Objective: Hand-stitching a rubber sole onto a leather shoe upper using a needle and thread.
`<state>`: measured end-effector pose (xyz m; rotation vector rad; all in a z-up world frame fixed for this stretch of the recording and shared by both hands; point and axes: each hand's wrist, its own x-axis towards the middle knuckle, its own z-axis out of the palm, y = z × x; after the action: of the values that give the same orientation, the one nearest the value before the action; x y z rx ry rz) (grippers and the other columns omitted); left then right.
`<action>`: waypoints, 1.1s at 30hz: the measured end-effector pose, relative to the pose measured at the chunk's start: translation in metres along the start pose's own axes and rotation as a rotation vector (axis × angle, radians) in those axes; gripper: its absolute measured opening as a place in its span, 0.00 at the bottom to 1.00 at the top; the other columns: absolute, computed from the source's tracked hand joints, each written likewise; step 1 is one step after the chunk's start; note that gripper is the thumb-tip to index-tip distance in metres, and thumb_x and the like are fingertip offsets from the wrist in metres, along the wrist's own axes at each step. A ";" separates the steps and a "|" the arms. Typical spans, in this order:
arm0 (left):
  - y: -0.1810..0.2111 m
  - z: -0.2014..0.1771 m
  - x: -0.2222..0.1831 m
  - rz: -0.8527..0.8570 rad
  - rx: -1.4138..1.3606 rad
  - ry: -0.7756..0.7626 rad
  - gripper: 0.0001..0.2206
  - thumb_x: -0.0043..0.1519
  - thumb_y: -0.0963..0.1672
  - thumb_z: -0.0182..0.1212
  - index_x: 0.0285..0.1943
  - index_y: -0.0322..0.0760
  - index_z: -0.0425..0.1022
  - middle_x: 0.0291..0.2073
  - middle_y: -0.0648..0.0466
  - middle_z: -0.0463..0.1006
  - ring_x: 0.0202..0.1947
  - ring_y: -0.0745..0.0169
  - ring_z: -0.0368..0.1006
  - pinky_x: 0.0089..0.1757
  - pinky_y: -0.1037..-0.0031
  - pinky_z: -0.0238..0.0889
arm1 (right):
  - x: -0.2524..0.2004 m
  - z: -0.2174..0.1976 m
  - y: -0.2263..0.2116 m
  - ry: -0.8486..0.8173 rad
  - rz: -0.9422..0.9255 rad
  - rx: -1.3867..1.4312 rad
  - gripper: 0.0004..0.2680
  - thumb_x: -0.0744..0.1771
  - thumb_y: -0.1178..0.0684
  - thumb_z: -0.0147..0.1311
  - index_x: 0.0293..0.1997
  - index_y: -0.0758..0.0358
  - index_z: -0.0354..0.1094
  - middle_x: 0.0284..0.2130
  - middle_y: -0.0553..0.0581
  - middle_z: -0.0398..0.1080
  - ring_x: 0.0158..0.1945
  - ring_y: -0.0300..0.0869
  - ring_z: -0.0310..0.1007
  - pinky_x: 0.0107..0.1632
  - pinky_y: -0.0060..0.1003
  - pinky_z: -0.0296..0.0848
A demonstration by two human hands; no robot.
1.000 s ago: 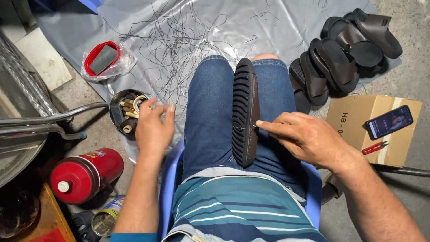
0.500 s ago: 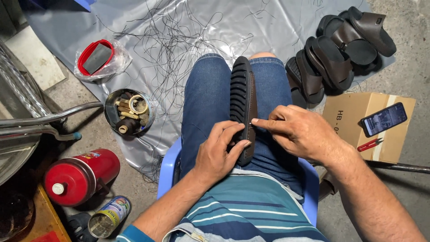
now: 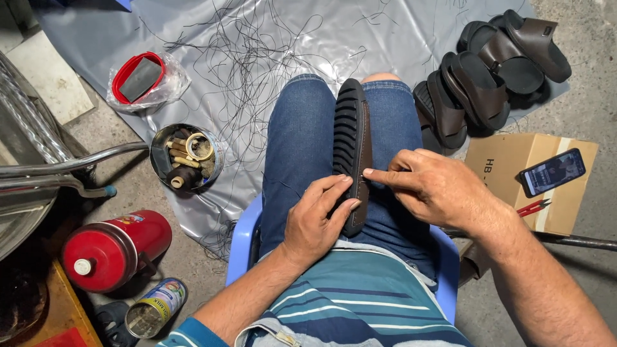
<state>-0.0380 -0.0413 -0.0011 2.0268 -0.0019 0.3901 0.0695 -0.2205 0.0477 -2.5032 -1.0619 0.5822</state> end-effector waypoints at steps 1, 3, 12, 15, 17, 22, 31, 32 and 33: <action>0.000 0.000 0.000 0.011 -0.002 0.008 0.15 0.52 0.41 0.64 0.48 0.39 0.73 0.39 0.50 0.75 0.36 0.52 0.75 0.34 0.71 0.70 | 0.000 0.000 0.000 0.007 -0.005 -0.016 0.13 0.59 0.54 0.49 0.45 0.40 0.70 0.27 0.47 0.68 0.29 0.41 0.69 0.33 0.35 0.71; -0.001 0.001 -0.001 0.020 -0.003 0.018 0.15 0.52 0.41 0.64 0.48 0.38 0.73 0.38 0.50 0.75 0.37 0.52 0.75 0.34 0.70 0.71 | 0.000 -0.001 -0.003 0.011 -0.012 -0.033 0.13 0.59 0.54 0.49 0.45 0.39 0.70 0.27 0.47 0.68 0.29 0.42 0.68 0.32 0.36 0.72; -0.010 0.013 -0.014 0.068 0.141 0.081 0.14 0.53 0.43 0.63 0.49 0.45 0.74 0.40 0.55 0.75 0.35 0.56 0.75 0.33 0.72 0.70 | -0.008 0.005 -0.029 0.064 0.002 -0.445 0.15 0.61 0.52 0.46 0.50 0.37 0.66 0.27 0.44 0.64 0.27 0.36 0.62 0.25 0.28 0.73; -0.013 0.015 -0.013 0.087 0.182 0.117 0.14 0.53 0.44 0.63 0.49 0.47 0.74 0.39 0.56 0.75 0.34 0.56 0.75 0.32 0.71 0.70 | -0.002 0.018 -0.012 0.227 -0.100 -0.330 0.12 0.60 0.54 0.49 0.44 0.42 0.70 0.27 0.44 0.64 0.27 0.38 0.62 0.28 0.30 0.71; -0.015 0.016 -0.013 0.063 0.095 0.137 0.15 0.53 0.44 0.64 0.49 0.47 0.74 0.40 0.56 0.75 0.34 0.55 0.75 0.32 0.72 0.70 | 0.001 0.029 0.005 0.322 -0.140 -0.035 0.09 0.60 0.55 0.51 0.41 0.44 0.72 0.28 0.43 0.66 0.28 0.38 0.65 0.31 0.30 0.70; -0.018 0.013 -0.015 0.047 0.021 0.134 0.15 0.53 0.43 0.63 0.50 0.46 0.73 0.41 0.54 0.75 0.35 0.54 0.75 0.32 0.72 0.70 | 0.006 0.041 0.008 0.362 -0.179 0.135 0.10 0.59 0.57 0.55 0.40 0.48 0.73 0.28 0.44 0.68 0.27 0.38 0.66 0.32 0.30 0.69; -0.022 0.001 -0.006 0.040 0.052 -0.014 0.12 0.55 0.44 0.61 0.47 0.47 0.74 0.38 0.56 0.75 0.34 0.58 0.75 0.34 0.74 0.69 | 0.007 0.028 -0.017 0.385 -0.079 0.005 0.06 0.61 0.54 0.55 0.38 0.53 0.70 0.27 0.47 0.69 0.30 0.41 0.70 0.33 0.31 0.69; -0.024 -0.006 -0.004 -0.015 0.005 -0.113 0.09 0.55 0.43 0.60 0.44 0.46 0.76 0.35 0.56 0.75 0.34 0.59 0.75 0.34 0.75 0.69 | 0.004 0.028 -0.020 0.388 -0.061 0.007 0.06 0.61 0.54 0.55 0.39 0.53 0.70 0.28 0.47 0.69 0.31 0.40 0.70 0.34 0.32 0.69; -0.028 -0.019 0.000 -0.014 0.005 -0.118 0.09 0.55 0.43 0.60 0.44 0.46 0.76 0.35 0.56 0.75 0.34 0.59 0.75 0.34 0.75 0.69 | 0.002 0.023 -0.019 0.390 -0.057 0.009 0.06 0.61 0.54 0.55 0.39 0.53 0.70 0.28 0.47 0.69 0.31 0.40 0.70 0.34 0.32 0.69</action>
<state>-0.0387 -0.0118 -0.0177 2.0511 -0.0595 0.2618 0.0483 -0.2027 0.0361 -2.4314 -0.9699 0.0735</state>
